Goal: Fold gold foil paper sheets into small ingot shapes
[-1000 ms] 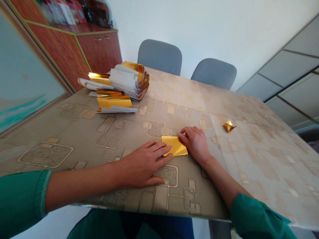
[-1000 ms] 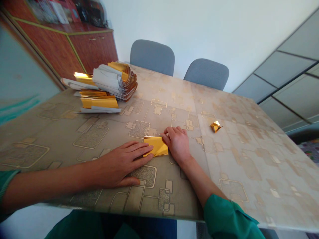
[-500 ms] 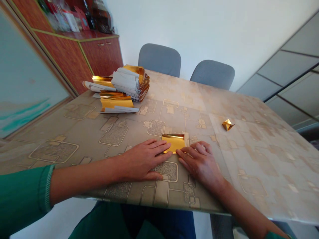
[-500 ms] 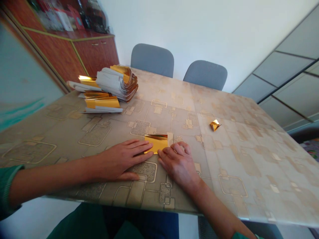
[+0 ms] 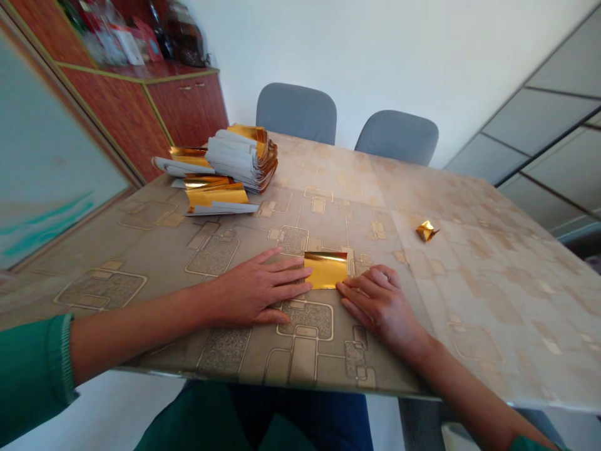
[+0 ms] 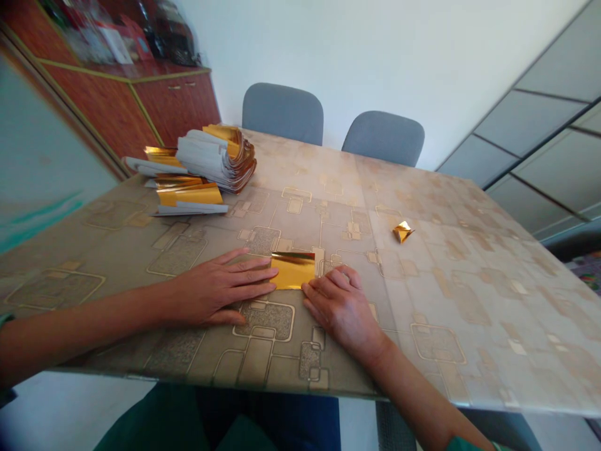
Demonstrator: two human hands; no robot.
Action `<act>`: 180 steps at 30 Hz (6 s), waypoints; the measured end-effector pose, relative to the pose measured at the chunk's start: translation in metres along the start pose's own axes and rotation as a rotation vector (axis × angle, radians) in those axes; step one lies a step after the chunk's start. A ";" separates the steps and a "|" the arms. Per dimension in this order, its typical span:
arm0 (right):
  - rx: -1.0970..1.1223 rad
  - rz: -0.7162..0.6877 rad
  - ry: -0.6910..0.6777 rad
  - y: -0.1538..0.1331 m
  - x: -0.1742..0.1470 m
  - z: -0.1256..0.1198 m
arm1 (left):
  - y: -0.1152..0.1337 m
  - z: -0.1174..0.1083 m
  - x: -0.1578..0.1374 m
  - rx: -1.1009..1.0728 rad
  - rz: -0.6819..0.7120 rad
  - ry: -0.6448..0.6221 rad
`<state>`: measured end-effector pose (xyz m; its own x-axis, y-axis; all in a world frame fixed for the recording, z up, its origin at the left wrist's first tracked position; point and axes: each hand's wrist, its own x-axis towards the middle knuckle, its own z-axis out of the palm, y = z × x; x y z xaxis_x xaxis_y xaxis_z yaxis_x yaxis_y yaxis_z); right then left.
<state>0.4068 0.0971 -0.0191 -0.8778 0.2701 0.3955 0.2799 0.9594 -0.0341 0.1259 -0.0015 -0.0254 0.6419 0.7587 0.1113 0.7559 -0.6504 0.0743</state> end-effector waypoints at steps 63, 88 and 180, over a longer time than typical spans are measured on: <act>0.409 0.141 -0.154 0.025 0.026 0.006 | 0.020 0.014 0.036 -0.159 -0.271 0.322; 0.408 0.145 -0.126 0.025 0.028 0.007 | 0.020 0.012 0.036 -0.253 -0.320 0.368; 0.229 0.395 -0.025 0.014 0.036 0.026 | 0.049 0.019 0.029 -0.005 -0.234 0.128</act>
<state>0.3687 0.1226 -0.0293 -0.7309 0.6180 0.2895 0.5045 0.7749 -0.3807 0.1843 -0.0105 -0.0375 0.4283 0.8778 0.2147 0.8808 -0.4586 0.1179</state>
